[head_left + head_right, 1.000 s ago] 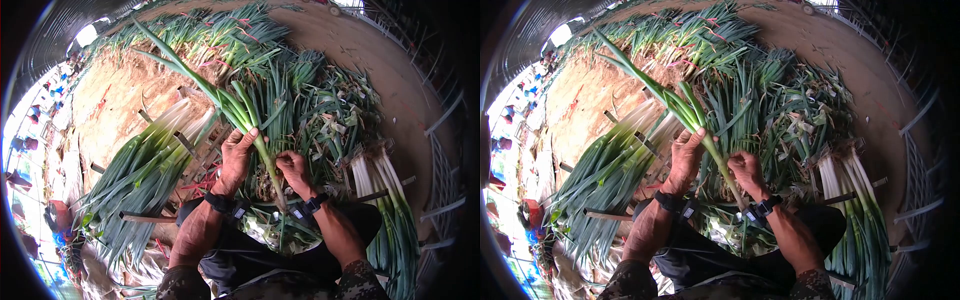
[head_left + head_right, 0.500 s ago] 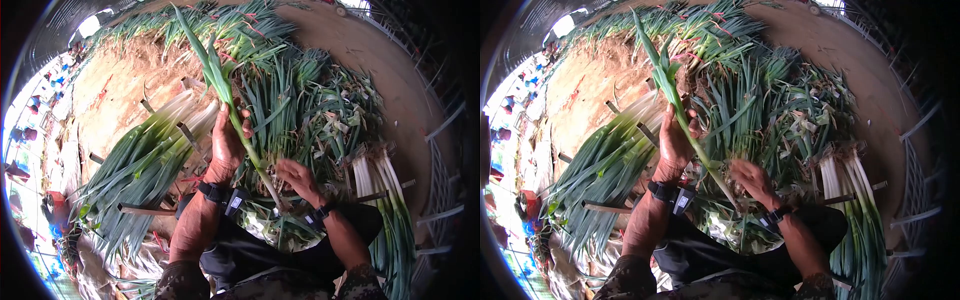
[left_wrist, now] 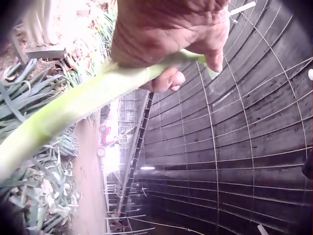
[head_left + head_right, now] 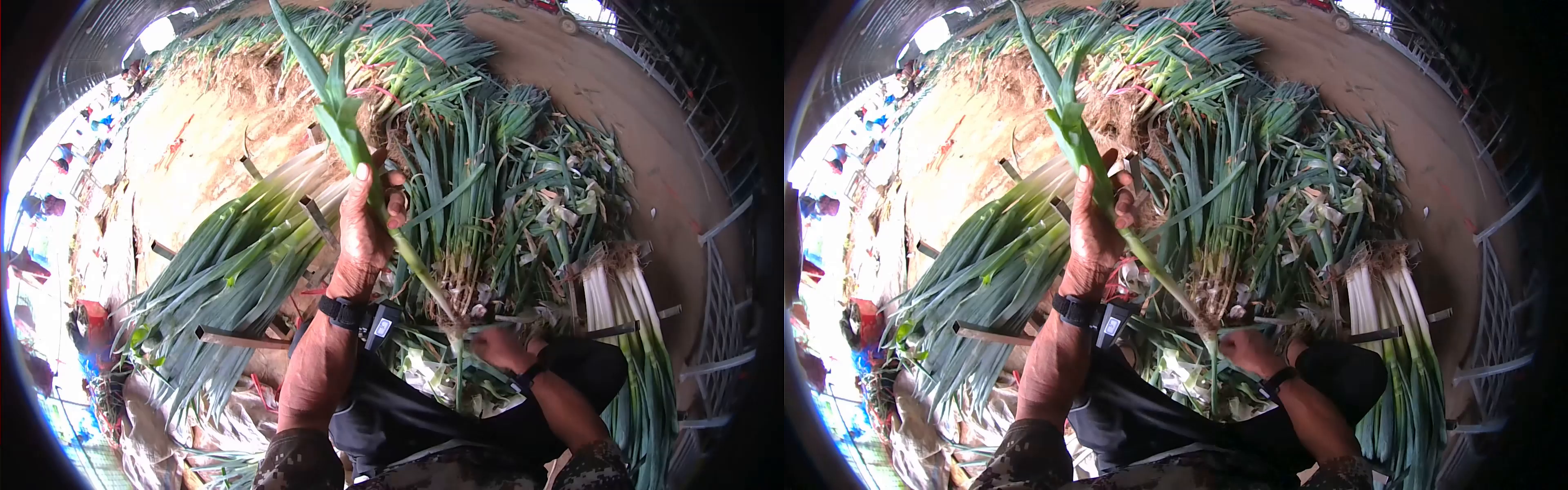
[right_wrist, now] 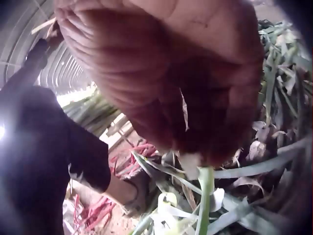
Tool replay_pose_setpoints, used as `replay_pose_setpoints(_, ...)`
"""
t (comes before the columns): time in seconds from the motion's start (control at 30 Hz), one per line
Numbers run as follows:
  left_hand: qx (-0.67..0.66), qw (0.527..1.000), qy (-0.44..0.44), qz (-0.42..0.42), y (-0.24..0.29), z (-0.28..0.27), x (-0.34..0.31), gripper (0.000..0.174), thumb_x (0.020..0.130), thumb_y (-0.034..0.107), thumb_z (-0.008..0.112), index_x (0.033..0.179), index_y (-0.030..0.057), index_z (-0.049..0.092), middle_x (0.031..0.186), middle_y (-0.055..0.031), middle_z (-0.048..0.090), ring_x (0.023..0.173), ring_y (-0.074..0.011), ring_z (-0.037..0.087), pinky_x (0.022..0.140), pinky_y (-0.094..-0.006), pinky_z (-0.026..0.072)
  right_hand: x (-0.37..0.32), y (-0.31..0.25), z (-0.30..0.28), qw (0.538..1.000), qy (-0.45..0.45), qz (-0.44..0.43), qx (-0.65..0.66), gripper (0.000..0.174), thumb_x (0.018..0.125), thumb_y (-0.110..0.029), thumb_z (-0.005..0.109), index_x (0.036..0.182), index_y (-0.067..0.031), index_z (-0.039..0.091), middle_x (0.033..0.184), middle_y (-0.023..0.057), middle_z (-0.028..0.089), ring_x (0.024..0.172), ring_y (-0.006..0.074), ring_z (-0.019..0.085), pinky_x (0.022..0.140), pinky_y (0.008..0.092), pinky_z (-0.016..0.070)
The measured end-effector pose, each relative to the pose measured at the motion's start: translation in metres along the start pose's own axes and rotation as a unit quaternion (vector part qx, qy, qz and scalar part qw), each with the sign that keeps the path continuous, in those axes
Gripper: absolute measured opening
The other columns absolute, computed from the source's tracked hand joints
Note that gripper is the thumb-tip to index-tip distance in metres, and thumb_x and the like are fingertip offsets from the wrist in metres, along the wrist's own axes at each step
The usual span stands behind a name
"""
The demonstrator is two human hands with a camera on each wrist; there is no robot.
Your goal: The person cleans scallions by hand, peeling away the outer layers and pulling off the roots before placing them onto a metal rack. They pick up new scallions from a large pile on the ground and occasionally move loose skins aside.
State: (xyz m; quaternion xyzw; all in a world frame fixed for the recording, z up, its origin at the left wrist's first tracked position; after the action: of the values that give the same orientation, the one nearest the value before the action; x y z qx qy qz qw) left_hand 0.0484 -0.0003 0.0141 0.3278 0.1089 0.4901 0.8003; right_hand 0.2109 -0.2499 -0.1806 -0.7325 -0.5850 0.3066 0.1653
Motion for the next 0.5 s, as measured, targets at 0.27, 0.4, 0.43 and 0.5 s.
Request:
replay_pose_setpoints(0.27,-0.038,0.998,-0.025,-0.035,-0.029,0.011,-0.005,0.065,0.098,0.056,0.051,0.136,0.0033,0.047,0.076,-0.0024,0.062,0.067,-0.0147,0.054,0.062,-0.0284,0.0421,0.059,-0.14,-0.109,0.911,0.117,-0.088,0.384,0.032,0.088,-0.02,0.075,0.109,0.0018,0.067,0.099,0.0123,0.074,0.091,0.019,0.071,0.084,0.0278,0.0564)
replay_pose_setpoints(0.4,-0.037,0.997,-0.033,-0.053,-0.04,0.013,-0.014,0.067,0.095,0.055,0.053,0.135,0.0012,0.047,0.077,-0.0034,0.063,0.071,-0.0165,0.055,0.07,-0.0303,0.0414,0.071,-0.16,-0.114,0.93,0.087,-0.024,0.356,0.027,0.087,-0.015,0.073,0.104,0.004,0.065,0.09,0.0048,0.071,0.075,0.009,0.066,0.062,0.0239,0.0534)
replay_pose_setpoints(0.43,-0.036,0.997,-0.032,-0.058,-0.041,0.014,-0.015,0.068,0.095,0.055,0.054,0.135,0.001,0.048,0.077,-0.0037,0.063,0.071,-0.0167,0.055,0.071,-0.0304,0.0412,0.072,-0.158,-0.11,0.922,0.094,-0.026,0.375,0.025,0.085,-0.015,0.073,0.101,0.0035,0.066,0.086,0.0046,0.07,0.072,0.0093,0.065,0.062,0.0246,0.053)
replay_pose_setpoints(0.5,-0.02,0.997,-0.028,-0.067,-0.041,0.011,-0.016,0.069,0.094,0.059,0.051,0.134,0.0023,0.049,0.075,-0.0043,0.063,0.071,-0.0165,0.055,0.07,-0.0293,0.0403,0.072,-0.152,-0.1,0.906,0.105,-0.031,0.41,0.022,0.081,-0.014,0.073,0.095,0.0026,0.067,0.078,0.004,0.069,0.067,0.0099,0.064,0.061,0.026,0.0522)
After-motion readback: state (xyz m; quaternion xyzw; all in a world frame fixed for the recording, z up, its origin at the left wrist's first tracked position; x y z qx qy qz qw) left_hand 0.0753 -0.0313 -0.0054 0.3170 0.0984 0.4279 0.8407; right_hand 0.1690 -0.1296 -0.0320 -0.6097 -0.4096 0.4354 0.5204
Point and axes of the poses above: each hand's wrist, its own x-axis towards the middle knuckle, its own z-axis out of the palm, y = z × x, the point moved 5 cm from there along x, towards the middle knuckle
